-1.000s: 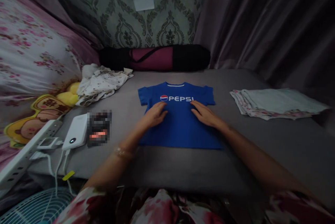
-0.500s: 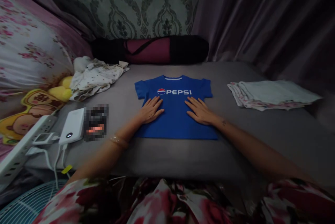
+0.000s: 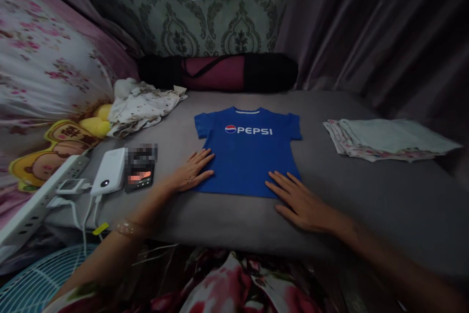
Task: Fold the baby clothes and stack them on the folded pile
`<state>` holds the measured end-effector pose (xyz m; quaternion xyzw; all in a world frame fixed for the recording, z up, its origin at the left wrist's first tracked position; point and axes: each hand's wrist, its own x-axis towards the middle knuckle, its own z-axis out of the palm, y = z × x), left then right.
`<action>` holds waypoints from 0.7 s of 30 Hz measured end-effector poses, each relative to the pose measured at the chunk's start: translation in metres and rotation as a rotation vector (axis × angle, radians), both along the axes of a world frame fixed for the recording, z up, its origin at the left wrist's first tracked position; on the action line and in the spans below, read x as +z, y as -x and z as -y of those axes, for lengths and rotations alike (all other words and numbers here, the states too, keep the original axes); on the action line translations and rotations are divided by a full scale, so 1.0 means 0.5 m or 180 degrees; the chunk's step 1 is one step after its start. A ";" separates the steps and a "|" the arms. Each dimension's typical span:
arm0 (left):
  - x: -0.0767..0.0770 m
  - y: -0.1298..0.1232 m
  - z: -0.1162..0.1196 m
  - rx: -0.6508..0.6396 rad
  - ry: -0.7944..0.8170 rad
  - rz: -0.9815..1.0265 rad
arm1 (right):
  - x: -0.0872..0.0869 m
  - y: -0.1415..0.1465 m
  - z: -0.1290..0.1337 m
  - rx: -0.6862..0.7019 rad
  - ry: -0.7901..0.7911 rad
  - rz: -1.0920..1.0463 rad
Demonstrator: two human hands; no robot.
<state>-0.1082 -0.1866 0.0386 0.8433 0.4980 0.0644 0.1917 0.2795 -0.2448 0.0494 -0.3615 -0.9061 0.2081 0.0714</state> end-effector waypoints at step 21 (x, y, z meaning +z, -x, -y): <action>-0.050 0.035 -0.382 0.3363 -0.0161 0.1613 | -0.043 0.375 -0.330 -0.0700 -0.0198 0.0487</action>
